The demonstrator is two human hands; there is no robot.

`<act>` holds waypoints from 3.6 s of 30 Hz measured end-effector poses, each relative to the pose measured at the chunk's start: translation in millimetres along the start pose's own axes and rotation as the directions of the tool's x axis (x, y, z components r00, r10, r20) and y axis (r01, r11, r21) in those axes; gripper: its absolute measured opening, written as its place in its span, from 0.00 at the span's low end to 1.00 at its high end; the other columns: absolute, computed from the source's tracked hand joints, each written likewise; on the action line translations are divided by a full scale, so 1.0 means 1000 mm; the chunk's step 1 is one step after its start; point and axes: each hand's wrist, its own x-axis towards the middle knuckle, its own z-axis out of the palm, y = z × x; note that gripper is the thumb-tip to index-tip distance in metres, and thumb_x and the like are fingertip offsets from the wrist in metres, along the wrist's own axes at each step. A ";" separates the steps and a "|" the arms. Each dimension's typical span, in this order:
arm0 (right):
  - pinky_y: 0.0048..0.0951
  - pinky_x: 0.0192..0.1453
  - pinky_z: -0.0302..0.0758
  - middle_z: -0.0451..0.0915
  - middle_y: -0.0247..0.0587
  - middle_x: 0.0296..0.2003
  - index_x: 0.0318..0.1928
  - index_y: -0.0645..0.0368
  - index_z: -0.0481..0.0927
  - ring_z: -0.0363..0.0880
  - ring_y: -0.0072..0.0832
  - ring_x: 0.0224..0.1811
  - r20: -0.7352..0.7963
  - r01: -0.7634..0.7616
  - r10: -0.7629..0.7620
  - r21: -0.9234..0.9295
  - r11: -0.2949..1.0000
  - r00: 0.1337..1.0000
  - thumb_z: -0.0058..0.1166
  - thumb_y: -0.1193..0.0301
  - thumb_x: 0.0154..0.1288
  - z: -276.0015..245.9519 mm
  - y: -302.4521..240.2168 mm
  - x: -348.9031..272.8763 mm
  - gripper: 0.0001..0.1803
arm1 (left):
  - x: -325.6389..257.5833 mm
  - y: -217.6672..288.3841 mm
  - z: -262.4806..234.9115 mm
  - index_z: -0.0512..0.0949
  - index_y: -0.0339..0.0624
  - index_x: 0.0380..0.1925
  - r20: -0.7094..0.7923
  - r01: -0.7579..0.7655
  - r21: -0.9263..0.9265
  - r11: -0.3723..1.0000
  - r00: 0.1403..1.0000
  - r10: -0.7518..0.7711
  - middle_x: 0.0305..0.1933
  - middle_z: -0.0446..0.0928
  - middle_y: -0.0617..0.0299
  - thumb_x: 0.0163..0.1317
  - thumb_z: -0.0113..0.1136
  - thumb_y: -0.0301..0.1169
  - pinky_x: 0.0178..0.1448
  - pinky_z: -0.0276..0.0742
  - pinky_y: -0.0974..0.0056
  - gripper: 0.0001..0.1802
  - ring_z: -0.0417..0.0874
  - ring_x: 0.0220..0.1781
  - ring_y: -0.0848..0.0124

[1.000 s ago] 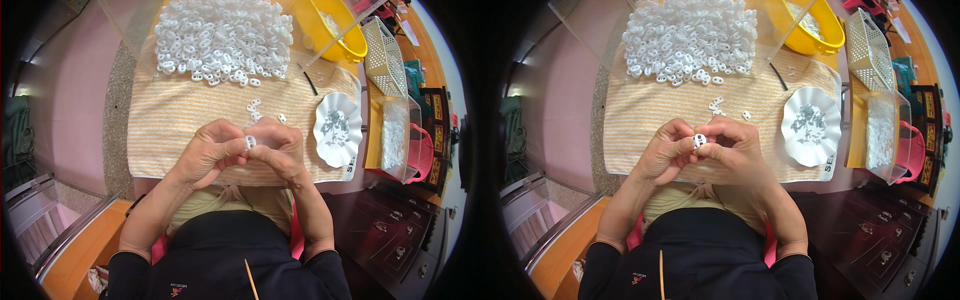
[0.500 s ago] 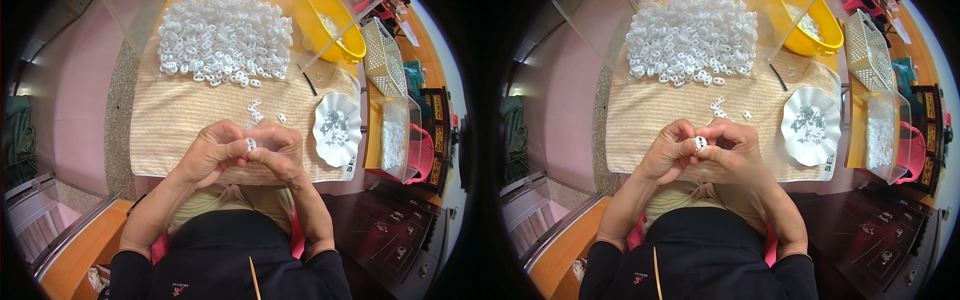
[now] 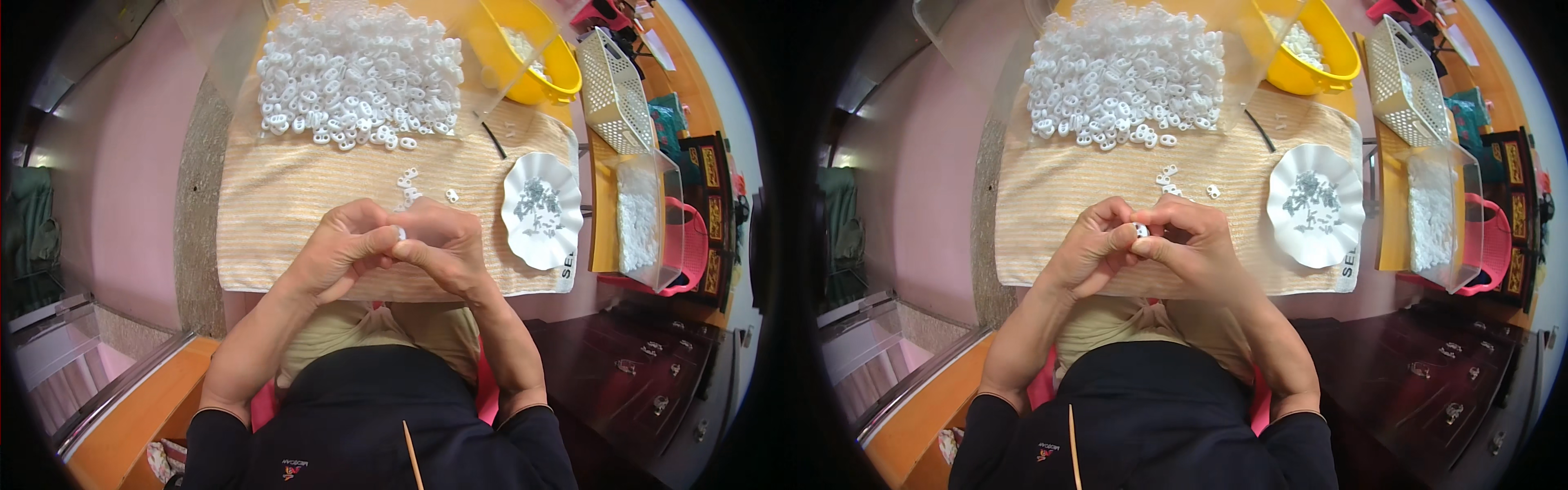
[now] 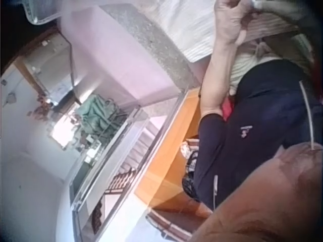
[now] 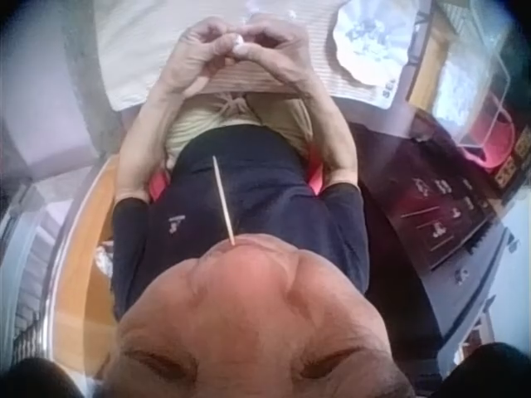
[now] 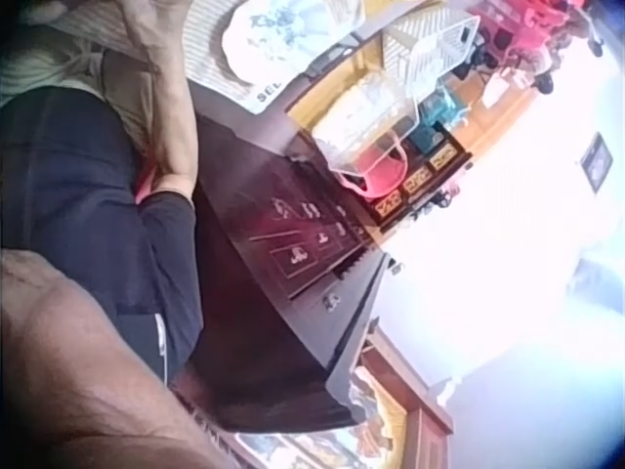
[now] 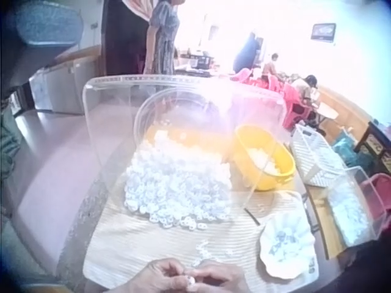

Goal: Sorting and inspecting small white plastic components from a bin into a dish.

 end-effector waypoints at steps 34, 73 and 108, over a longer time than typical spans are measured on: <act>0.24 0.44 0.79 0.76 0.41 0.42 0.54 0.65 0.77 0.79 0.25 0.42 0.063 0.130 -0.129 -0.015 0.991 0.990 0.55 0.84 0.65 -0.005 0.009 0.001 0.17 | -0.004 0.000 0.005 0.78 0.40 0.36 -0.074 -0.122 -0.004 0.993 0.990 0.121 0.36 0.81 0.60 0.63 0.62 0.25 0.40 0.83 0.71 0.04 0.82 0.34 0.73; 0.19 0.30 0.76 0.81 0.38 0.27 0.39 0.69 0.82 0.79 0.19 0.24 -0.720 0.045 -0.472 -0.526 0.850 0.508 0.61 0.69 0.64 -0.166 -0.069 0.096 0.12 | 0.001 -0.003 0.009 0.78 0.35 0.45 -0.213 -0.033 0.166 0.986 0.975 0.069 0.42 0.81 0.59 0.65 0.61 0.27 0.46 0.80 0.72 0.11 0.81 0.40 0.75; 0.41 0.41 0.76 0.78 0.42 0.39 0.39 0.57 0.80 0.80 0.43 0.38 0.059 0.086 -0.095 -0.950 0.300 0.994 0.52 0.68 0.66 -0.025 0.000 0.043 0.07 | 0.000 0.005 -0.004 0.77 0.37 0.44 -0.269 -0.168 0.294 0.941 0.930 0.251 0.45 0.80 0.61 0.65 0.60 0.27 0.45 0.82 0.71 0.09 0.82 0.41 0.76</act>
